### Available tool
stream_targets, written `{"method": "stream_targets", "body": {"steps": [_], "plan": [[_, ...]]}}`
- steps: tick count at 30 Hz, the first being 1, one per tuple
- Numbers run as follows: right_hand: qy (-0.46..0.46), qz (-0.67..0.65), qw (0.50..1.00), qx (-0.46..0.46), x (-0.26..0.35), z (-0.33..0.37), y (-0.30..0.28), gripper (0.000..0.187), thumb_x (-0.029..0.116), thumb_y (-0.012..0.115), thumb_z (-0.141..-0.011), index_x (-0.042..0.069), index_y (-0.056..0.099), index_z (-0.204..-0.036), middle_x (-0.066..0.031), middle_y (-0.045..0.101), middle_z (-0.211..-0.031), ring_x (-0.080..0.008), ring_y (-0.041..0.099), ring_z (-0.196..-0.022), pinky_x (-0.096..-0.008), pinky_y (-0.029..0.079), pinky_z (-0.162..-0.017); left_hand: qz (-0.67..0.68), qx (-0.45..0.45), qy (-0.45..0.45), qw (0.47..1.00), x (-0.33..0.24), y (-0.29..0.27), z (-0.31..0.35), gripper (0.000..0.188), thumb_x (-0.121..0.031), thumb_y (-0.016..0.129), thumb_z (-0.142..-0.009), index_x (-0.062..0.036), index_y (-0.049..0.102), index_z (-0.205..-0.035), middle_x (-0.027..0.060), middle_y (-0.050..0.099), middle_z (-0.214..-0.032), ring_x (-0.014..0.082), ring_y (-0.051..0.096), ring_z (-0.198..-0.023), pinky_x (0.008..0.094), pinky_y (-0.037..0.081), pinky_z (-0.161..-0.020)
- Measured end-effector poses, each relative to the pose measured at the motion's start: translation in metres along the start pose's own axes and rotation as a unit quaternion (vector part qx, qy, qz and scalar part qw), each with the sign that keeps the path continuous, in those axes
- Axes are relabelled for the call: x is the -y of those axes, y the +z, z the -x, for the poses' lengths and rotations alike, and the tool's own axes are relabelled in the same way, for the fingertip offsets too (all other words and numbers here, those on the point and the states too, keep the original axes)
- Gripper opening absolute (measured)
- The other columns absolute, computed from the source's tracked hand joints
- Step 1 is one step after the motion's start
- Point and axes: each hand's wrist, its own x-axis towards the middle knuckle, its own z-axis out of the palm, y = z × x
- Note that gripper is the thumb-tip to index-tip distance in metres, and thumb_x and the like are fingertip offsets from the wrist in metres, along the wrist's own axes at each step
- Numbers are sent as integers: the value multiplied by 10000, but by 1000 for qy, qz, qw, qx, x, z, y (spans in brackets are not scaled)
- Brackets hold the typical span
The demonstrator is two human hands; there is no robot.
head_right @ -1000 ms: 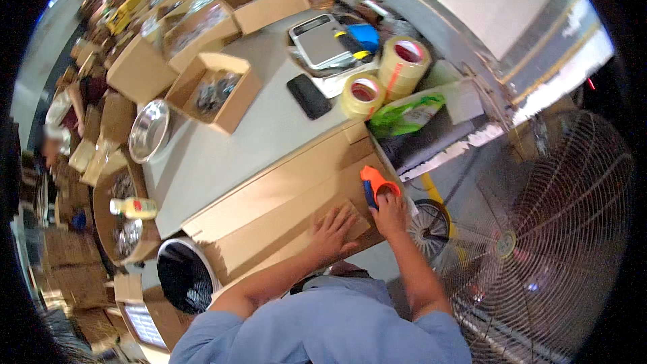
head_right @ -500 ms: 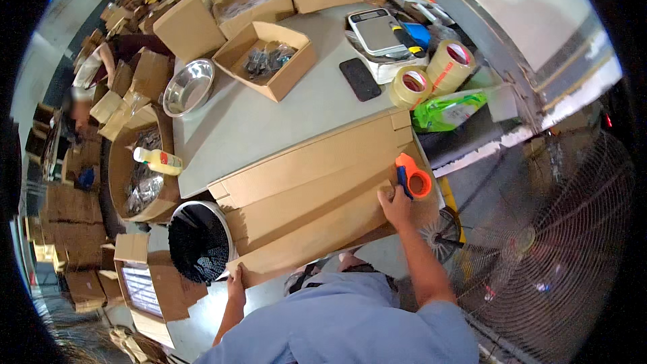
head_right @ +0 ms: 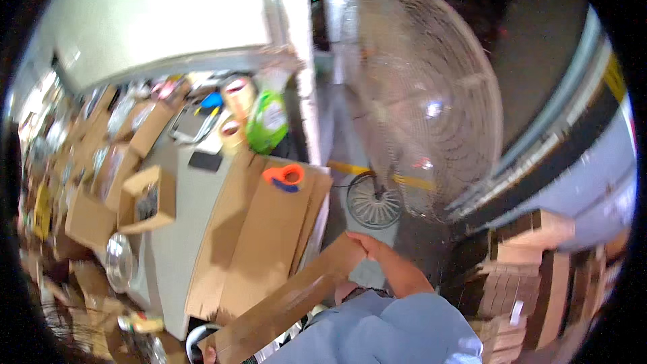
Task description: The person picks up metal drawer slides and small hardware components from various boxes, places them together into a plastic bag, and then seals the bag inside a long cardboard box using a tape dispenser.
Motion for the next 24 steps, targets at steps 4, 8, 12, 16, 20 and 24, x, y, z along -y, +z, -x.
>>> {"method": "stream_targets", "body": {"steps": [4,8,12,16,20,24], "plan": [[64,-30,981,-181,-30,112,-13,412,466,566,-841,162,590,-1118,-47,626,-1072,-238,597,-987,-456,495,-810,-104,115,-10,988,-34,46,-23,458,-271,558,-907,-118,396,-1307,74,493,-1258,249,529,-1098,388,441,-932],[0,-164,982,-96,-98,156,-129,418,478,569,-827,197,578,-1137,-44,608,-1103,-266,573,-1017,-501,478,-812,-208,250,-44,945,-35,123,-30,460,-263,563,-904,-124,391,-1307,72,489,-1260,251,526,-1101,400,439,-932],[-243,-421,835,-259,-166,221,-218,460,493,519,-848,131,578,-1126,-42,613,-1084,-231,583,-984,-415,470,-852,-300,374,-104,872,5,209,-18,462,-254,568,-901,-130,387,-1308,70,485,-1262,253,523,-1104,412,437,-933],[-419,-519,706,-239,-211,264,-265,556,487,542,-828,77,524,-1204,-79,581,-1153,-241,540,-1074,-413,418,-946,-369,459,-166,791,80,286,10,465,-246,572,-898,-136,383,-1309,68,482,-1263,255,520,-1107,424,435,-934],[-436,-528,678,-267,-210,277,-314,476,418,576,-852,119,525,-1220,-47,588,-1138,-232,546,-1045,-418,424,-929,-412,500,-222,728,186,362,50,468,-238,577,-896,-142,379,-1309,66,478,-1265,257,517,-1110,436,433,-935],[-442,-573,632,-277,-231,283,-429,366,345,555,-888,126,565,-1181,-22,621,-1045,-210,576,-950,-355,471,-819,-431,501,-286,694,320,437,90,476,-219,590,-885,-156,371,-1303,64,471,-1264,266,507,-1120,465,427,-932]]}}
